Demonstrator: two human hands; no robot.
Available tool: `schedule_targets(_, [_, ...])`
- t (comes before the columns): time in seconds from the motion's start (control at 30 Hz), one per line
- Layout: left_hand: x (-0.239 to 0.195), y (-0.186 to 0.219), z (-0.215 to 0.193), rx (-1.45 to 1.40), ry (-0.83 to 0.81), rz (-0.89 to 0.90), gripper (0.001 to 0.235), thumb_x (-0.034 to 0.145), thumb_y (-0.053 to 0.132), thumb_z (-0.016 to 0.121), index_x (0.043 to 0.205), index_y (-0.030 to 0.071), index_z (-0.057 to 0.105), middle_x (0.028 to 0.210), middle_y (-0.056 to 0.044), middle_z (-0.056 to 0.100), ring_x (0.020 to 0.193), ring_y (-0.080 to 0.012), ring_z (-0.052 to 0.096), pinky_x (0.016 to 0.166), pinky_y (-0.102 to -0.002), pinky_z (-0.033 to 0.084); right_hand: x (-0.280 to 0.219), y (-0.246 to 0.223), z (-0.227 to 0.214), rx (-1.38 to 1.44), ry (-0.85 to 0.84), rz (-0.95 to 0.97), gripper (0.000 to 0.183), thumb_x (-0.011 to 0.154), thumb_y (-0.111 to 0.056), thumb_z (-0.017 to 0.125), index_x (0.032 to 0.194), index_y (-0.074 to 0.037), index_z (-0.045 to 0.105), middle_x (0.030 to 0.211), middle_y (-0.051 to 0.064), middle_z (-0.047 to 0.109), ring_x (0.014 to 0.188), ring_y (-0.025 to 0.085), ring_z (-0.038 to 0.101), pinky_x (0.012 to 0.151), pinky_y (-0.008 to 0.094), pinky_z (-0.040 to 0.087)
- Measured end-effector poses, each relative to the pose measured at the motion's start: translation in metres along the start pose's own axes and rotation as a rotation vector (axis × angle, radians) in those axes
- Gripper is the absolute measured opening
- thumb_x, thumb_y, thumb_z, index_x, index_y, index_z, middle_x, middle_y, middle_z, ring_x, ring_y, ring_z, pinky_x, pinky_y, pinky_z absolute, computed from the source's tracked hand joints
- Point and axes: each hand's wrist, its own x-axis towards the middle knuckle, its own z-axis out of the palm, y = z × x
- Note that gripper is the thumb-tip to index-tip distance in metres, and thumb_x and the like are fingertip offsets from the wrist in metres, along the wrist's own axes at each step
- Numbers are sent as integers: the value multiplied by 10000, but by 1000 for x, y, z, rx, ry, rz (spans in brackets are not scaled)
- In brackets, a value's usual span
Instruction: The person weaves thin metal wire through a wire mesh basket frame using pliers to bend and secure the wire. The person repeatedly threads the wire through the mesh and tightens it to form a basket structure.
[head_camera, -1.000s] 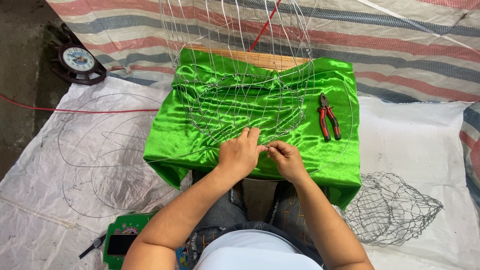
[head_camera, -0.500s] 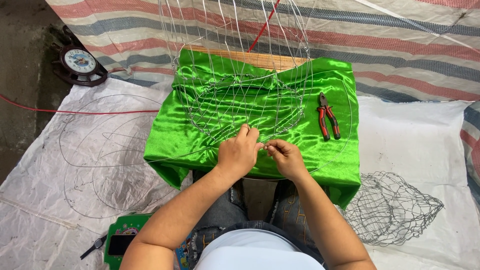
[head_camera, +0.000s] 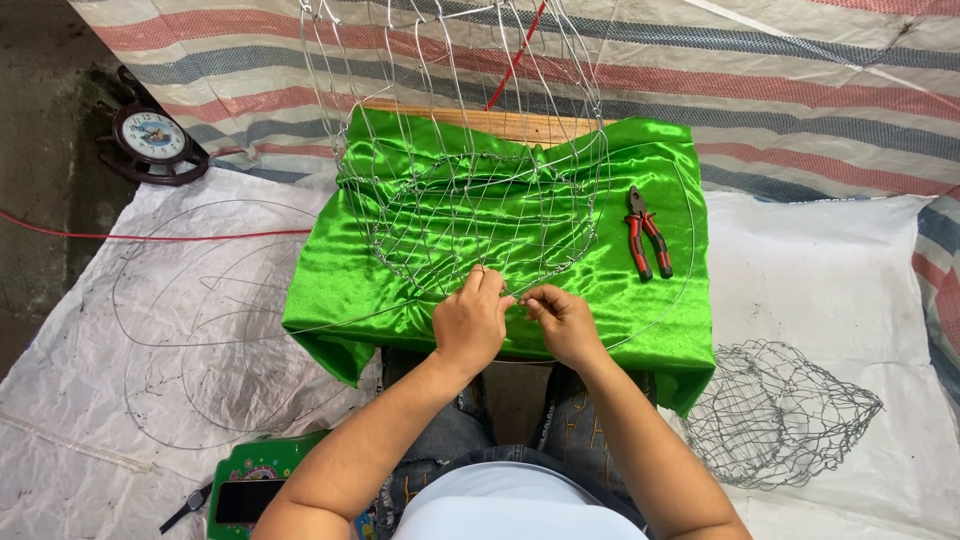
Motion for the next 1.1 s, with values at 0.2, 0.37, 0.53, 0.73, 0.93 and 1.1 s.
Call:
schedule_targets(0.2, [-8, 1, -6, 24, -21, 52, 300, 1018, 416, 526, 1184, 169, 565, 1012, -65, 594, 646, -423, 717, 532, -514, 591, -5, 2, 0, 5, -4, 30, 179, 953, -12, 665, 1047, -85, 800, 694, 90, 734, 608, 128, 611, 596, 269, 510])
schedule_targets(0.37, [-27, 4, -19, 49, 364, 246, 460, 968, 332, 666, 1360, 101, 596, 1247, -143, 617, 640, -322, 727, 487, -403, 602, -10, 19, 10, 265, 50, 162, 150, 995, -8, 591, 1027, -17, 737, 696, 81, 693, 472, 81, 536, 460, 211, 446])
schedule_targets(0.53, [-73, -4, 4, -229, 576, 172, 238, 899, 150, 771, 1093, 74, 656, 1309, -142, 583, 934, -268, 728, 703, -341, 639, -22, 32, 26, 372, 7, 259, 121, 975, 16, 613, 976, 37, 733, 701, 140, 700, 409, 108, 523, 396, 224, 387])
schedule_targets(0.73, [-96, -12, 16, -836, 311, -269, 210, 952, 175, 719, 1064, 16, 641, 877, -124, 650, 672, -212, 648, 599, -311, 553, -22, 42, 26, 414, -56, 333, 138, 999, -12, 607, 1004, 33, 738, 754, 130, 695, 444, 126, 496, 419, 241, 374])
schedule_targets(0.93, [-57, -18, 10, -1605, -50, -794, 527, 969, 367, 691, 1325, -7, 587, 1025, -150, 705, 632, -191, 692, 462, -247, 527, -25, 32, 31, 430, -58, 276, 112, 974, 27, 619, 972, 53, 727, 694, 151, 678, 398, 130, 513, 391, 236, 372])
schedule_targets(1.1, [-42, -19, 24, -1754, -174, -891, 421, 963, 419, 705, 1179, 58, 679, 1010, -135, 737, 682, -204, 732, 497, -258, 553, -28, 40, 30, 431, -82, 275, 102, 978, 4, 639, 963, 39, 733, 681, 136, 664, 415, 136, 521, 396, 239, 386])
